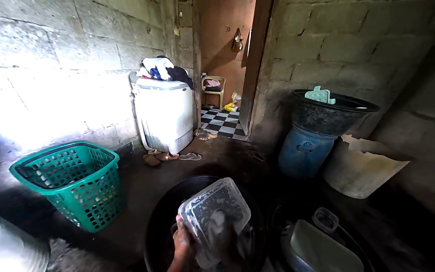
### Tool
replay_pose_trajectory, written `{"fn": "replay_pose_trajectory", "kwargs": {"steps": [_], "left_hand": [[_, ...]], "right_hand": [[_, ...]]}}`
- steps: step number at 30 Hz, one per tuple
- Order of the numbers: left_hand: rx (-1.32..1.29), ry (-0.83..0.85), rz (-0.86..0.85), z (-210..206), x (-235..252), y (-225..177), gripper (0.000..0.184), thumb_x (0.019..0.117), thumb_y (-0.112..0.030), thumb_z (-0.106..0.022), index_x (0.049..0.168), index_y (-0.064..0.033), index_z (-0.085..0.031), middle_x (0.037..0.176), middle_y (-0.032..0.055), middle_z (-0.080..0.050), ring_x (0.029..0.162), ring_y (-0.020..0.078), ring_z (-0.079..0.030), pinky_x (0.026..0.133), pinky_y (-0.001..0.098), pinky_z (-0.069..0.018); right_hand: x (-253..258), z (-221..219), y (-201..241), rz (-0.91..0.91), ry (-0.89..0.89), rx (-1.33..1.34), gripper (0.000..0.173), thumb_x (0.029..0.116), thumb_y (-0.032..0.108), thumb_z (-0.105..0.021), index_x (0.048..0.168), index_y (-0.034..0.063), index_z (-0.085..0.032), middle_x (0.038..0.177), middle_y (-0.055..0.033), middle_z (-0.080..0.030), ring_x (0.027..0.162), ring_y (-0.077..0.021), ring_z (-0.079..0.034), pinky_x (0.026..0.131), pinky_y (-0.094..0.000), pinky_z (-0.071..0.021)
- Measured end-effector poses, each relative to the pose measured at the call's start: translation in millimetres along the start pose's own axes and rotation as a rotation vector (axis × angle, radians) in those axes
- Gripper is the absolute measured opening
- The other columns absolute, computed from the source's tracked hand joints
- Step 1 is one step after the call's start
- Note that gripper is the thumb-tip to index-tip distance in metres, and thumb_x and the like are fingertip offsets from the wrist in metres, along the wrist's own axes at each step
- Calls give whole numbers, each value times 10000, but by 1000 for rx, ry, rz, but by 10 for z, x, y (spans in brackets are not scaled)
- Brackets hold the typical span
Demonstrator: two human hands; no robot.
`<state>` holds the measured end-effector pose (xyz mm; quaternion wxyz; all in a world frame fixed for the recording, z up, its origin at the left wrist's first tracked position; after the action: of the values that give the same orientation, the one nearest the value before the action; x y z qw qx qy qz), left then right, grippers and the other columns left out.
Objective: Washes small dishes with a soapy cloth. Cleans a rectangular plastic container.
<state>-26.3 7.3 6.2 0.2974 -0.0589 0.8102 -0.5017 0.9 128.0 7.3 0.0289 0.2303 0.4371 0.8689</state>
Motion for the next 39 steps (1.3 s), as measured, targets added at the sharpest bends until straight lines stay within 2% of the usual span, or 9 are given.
{"fn": "replay_pose_trajectory", "kwargs": {"steps": [5, 9, 13, 20, 24, 28, 32, 36, 39], "left_hand": [[36, 57, 4, 56, -64, -23, 664, 1099, -523, -273, 1185, 49, -600, 989, 174, -651, 872, 219, -647, 795, 443, -551], [8, 161, -11, 150, -70, -145, 655, 1095, -538, -246, 1217, 0, -599, 972, 136, -664, 844, 192, -660, 748, 415, -567], [-11, 187, 26, 89, -79, -106, 663, 1095, -543, -234, 1253, 2, -578, 1014, 153, -666, 880, 211, -665, 776, 435, -565], [173, 102, 88, -64, -176, 53, 706, 1103, -517, -265, 1228, 102, -581, 1109, 270, -634, 997, 323, -631, 888, 525, -513], [129, 137, 83, -34, -195, 1, 661, 1098, -525, -273, 1191, 41, -600, 990, 181, -654, 881, 238, -651, 787, 455, -550], [100, 200, 56, 56, -180, -171, 643, 1094, -531, -278, 1238, 6, -602, 1015, 161, -677, 900, 223, -671, 794, 446, -566], [108, 240, -4, 94, -102, -233, 620, 1102, -503, -275, 1219, 4, -611, 972, 133, -694, 861, 190, -691, 773, 414, -587], [244, 209, -149, 156, 25, -229, 619, 1113, -466, -269, 1131, 27, -642, 904, 108, -691, 802, 130, -684, 752, 355, -591], [256, 213, -228, 229, 121, -272, 553, 1132, -361, -237, 1264, 43, -591, 1052, 132, -670, 920, 122, -656, 849, 342, -556]], "right_hand": [[228, -123, -126, 394, 27, 50, 515, 852, 263, -769, 1184, -122, -691, 1217, -295, -691, 1160, -404, -675, 1041, -516, -521], [775, 414, -453, -70, 14, -120, 653, 961, 273, -685, 1454, -107, -486, 1479, -320, -507, 1392, -431, -499, 1192, -516, -377], [878, 631, -419, -454, -40, -195, 594, 1028, 272, -622, 1477, -81, -455, 1383, -320, -585, 1296, -438, -581, 1114, -534, -441], [243, 6, 293, 109, 47, -60, 465, 931, 218, -703, 1237, -128, -657, 1175, -292, -706, 1127, -393, -694, 1012, -508, -532], [575, 138, 170, 192, 85, -3, 537, 920, 212, -719, 1322, -125, -607, 1323, -299, -639, 1278, -401, -605, 1136, -504, -440], [975, 590, -391, -147, -99, -24, 483, 966, 192, -687, 1327, -116, -600, 1274, -303, -661, 1217, -408, -642, 1092, -526, -474], [959, 1006, -840, -559, -57, 565, 324, 1092, 173, -481, 1323, -35, -574, 1160, -151, -655, 1001, -144, -622, 897, -317, -522], [884, 1034, -1006, -512, 50, 863, 317, 1114, 188, -366, 1257, 26, -598, 1038, -46, -690, 909, -66, -657, 810, -257, -563], [901, 1097, -759, -507, 59, 861, 271, 1098, 125, -407, 1256, 3, -591, 1025, -47, -686, 894, -55, -654, 800, -239, -563]]}}
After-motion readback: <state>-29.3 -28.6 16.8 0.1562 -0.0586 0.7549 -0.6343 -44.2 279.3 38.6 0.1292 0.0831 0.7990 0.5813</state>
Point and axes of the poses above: each hand's wrist, its own x-axis towards the middle knuckle, its own z-axis out of the back of the hand, y = z × x, the point moved 2 cm from there along x, towards the middle knuckle
